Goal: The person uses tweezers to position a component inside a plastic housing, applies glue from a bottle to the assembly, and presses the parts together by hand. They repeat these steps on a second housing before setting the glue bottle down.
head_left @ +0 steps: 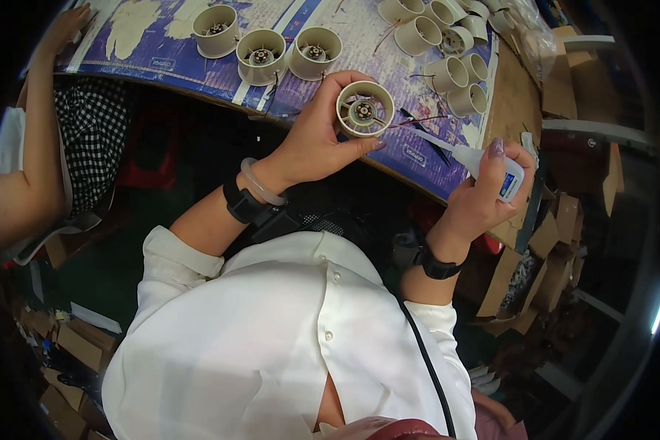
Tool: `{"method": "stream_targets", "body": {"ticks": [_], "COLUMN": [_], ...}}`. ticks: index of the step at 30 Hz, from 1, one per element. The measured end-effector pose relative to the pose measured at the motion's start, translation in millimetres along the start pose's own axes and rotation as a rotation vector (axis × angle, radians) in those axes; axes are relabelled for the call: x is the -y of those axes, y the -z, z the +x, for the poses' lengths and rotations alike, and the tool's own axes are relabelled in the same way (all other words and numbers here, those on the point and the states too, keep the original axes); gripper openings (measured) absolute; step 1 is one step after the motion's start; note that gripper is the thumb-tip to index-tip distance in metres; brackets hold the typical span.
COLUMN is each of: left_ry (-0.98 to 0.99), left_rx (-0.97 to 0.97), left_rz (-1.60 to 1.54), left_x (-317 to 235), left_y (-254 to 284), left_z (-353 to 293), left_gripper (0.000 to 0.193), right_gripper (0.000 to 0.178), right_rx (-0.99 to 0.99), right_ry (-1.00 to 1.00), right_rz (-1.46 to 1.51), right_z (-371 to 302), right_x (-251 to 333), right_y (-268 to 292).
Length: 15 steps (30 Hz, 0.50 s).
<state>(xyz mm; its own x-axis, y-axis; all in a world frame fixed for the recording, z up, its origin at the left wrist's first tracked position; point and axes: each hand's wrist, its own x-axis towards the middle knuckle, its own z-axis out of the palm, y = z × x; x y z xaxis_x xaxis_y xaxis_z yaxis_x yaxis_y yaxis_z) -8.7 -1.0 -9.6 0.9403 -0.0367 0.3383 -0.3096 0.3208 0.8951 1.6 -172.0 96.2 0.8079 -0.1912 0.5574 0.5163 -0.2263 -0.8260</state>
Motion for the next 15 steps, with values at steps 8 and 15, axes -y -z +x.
{"method": "stream_targets", "body": {"ticks": [8, 15], "left_ry": [-0.055, -0.039], "left_rx": [-0.030, -0.047], "left_rz": [0.079, 0.019], "left_x": [2, 3], "left_y": [0, -5], "left_z": [-1, 1], "left_gripper": [0.063, 0.064], "right_gripper": [0.011, 0.012], "right_rx": [-0.007, -0.111], "right_ry": [-0.040, -0.096], "right_rz": [0.026, 0.068], "right_z": [1, 8], "right_x": [-1, -14], "right_y": [-3, 6]}}
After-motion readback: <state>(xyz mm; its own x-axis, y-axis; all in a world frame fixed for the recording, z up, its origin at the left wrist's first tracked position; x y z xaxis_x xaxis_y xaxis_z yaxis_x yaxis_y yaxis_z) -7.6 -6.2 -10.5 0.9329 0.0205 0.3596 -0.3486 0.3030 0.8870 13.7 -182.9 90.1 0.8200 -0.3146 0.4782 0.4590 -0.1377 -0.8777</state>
